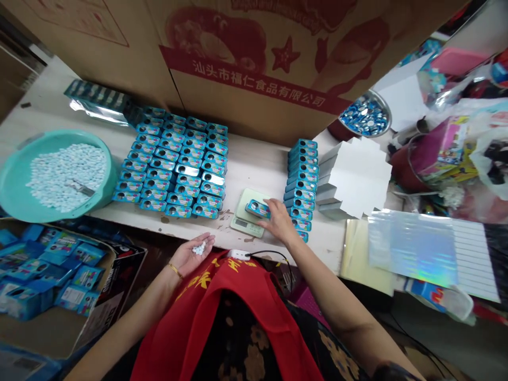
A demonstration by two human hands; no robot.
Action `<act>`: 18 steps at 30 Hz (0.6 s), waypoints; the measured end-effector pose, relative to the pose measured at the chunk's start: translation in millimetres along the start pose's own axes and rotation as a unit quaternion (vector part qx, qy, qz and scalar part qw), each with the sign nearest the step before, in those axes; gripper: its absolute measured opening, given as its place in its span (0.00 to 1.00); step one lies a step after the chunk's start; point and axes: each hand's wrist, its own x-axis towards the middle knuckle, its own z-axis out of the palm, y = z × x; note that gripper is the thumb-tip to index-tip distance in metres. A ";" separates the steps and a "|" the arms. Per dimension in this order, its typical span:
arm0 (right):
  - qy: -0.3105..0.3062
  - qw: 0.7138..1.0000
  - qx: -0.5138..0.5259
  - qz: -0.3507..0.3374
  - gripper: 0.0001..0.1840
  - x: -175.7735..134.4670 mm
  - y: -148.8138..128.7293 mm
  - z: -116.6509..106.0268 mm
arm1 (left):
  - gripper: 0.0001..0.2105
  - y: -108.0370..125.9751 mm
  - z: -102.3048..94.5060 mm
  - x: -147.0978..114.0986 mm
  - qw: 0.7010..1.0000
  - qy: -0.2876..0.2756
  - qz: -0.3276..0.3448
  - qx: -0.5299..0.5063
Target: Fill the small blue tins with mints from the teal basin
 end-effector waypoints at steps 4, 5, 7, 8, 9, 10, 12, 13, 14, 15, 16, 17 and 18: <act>0.012 0.999 -0.018 -0.024 0.20 32.0 -0.8 2.0 | 0.22 5.1 -10.6 -5.0 0.999 0.032 0.005 -0.022; 0.023 0.999 -0.021 -0.026 0.20 49.0 0.9 1.4 | 0.23 6.4 -13.6 -6.2 0.999 0.032 0.009 -0.027; 0.042 0.999 -0.027 -0.007 0.20 91.5 3.7 -0.3 | 0.25 8.0 -19.7 -9.0 0.998 0.048 0.023 -0.041; 0.047 0.998 -0.029 0.016 0.20 115.0 4.2 -0.5 | 0.26 8.1 -22.4 -10.9 0.997 0.054 0.034 -0.048; 0.047 0.998 -0.030 0.041 0.20 138.6 3.9 0.2 | 0.27 7.9 -24.9 -13.3 0.996 0.062 0.044 -0.052; 0.046 0.996 -0.030 0.064 0.19 161.5 2.8 2.2 | 0.27 7.2 -27.2 -15.9 0.995 0.069 0.053 -0.056; 0.046 0.994 -0.029 0.090 0.20 202.3 -1.1 9.7 | 0.28 4.9 -30.8 -21.0 0.992 0.083 0.069 -0.059; 0.049 0.994 -0.028 0.093 0.21 219.7 -3.6 14.5 | 0.28 3.6 -32.2 -22.9 0.991 0.092 0.074 -0.060; 0.054 0.994 -0.025 0.091 0.22 235.1 -6.1 19.4 | 0.28 2.3 -33.3 -24.2 0.990 0.102 0.078 -0.060; 0.058 0.994 -0.021 0.087 0.23 248.3 -8.3 23.7 | 0.29 1.2 -34.1 -24.6 0.989 0.111 0.079 -0.058; 0.059 0.995 -0.016 0.084 0.23 259.2 -10.0 27.0 | 0.29 0.5 -34.4 -24.2 0.988 0.118 0.080 -0.055; 0.057 0.995 -0.011 0.080 0.24 267.3 -10.7 28.9 | 0.29 0.4 -34.2 -23.1 0.988 0.120 0.079 -0.051; 0.055 0.996 -0.005 0.071 0.24 272.1 -10.1 29.1 | 0.28 0.8 -33.5 -21.6 0.989 0.119 0.078 -0.046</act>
